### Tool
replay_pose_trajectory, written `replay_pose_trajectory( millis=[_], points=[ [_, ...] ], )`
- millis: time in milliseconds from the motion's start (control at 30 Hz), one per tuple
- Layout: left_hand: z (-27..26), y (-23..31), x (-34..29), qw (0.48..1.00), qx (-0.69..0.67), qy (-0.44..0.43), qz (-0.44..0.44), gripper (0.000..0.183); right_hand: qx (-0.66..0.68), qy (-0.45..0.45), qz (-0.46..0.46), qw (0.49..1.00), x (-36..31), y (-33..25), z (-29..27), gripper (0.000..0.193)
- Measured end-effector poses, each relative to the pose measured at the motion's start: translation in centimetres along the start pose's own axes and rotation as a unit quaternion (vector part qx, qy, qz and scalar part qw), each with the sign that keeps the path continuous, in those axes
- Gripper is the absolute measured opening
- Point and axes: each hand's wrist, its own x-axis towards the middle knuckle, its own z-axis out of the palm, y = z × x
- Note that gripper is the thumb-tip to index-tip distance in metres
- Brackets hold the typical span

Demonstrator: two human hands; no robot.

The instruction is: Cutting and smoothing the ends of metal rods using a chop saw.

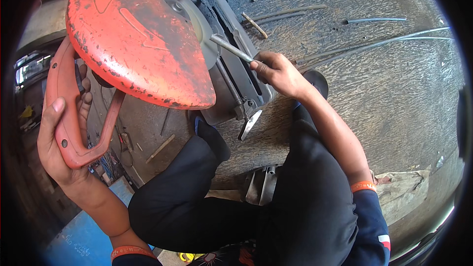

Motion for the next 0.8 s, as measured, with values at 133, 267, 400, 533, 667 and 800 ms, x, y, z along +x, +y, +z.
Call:
replay_pose_trajectory(
  millis=[133, 267, 400, 533, 667, 800],
  points=[
    [0.0, 0.0, 0.0, 1.000, 0.010, -0.016, 0.006, 0.061, -0.018, -0.034, 0.015, 0.999, 0.2, -0.5, 0.5, 0.038],
    [-0.1, 0.0, 0.1, 1.000, 0.003, -0.023, -0.005, 0.062, -0.065, -0.003, -0.016, 0.998, -0.1, -1.3, 0.6, 0.033],
    [-0.2, 0.0, 0.1, 1.000, -0.005, -0.004, -0.012, 0.062, -0.100, 0.025, -0.042, 0.994, -0.3, -1.6, 0.9, 0.028],
    [-0.2, 0.0, 0.1, 1.000, -0.003, -0.020, -0.008, 0.061, -0.101, 0.061, -0.066, 0.991, -0.5, -1.5, 1.2, 0.024],
    [0.0, 0.0, 0.1, 1.000, -0.006, -0.011, -0.010, 0.060, -0.117, 0.074, -0.067, 0.988, -0.4, -1.1, 1.5, 0.023],
    [0.1, 0.0, 0.0, 1.000, -0.015, 0.016, -0.014, 0.058, -0.146, 0.104, -0.111, 0.977, -0.2, -0.3, 1.7, 0.019]
  ],
)
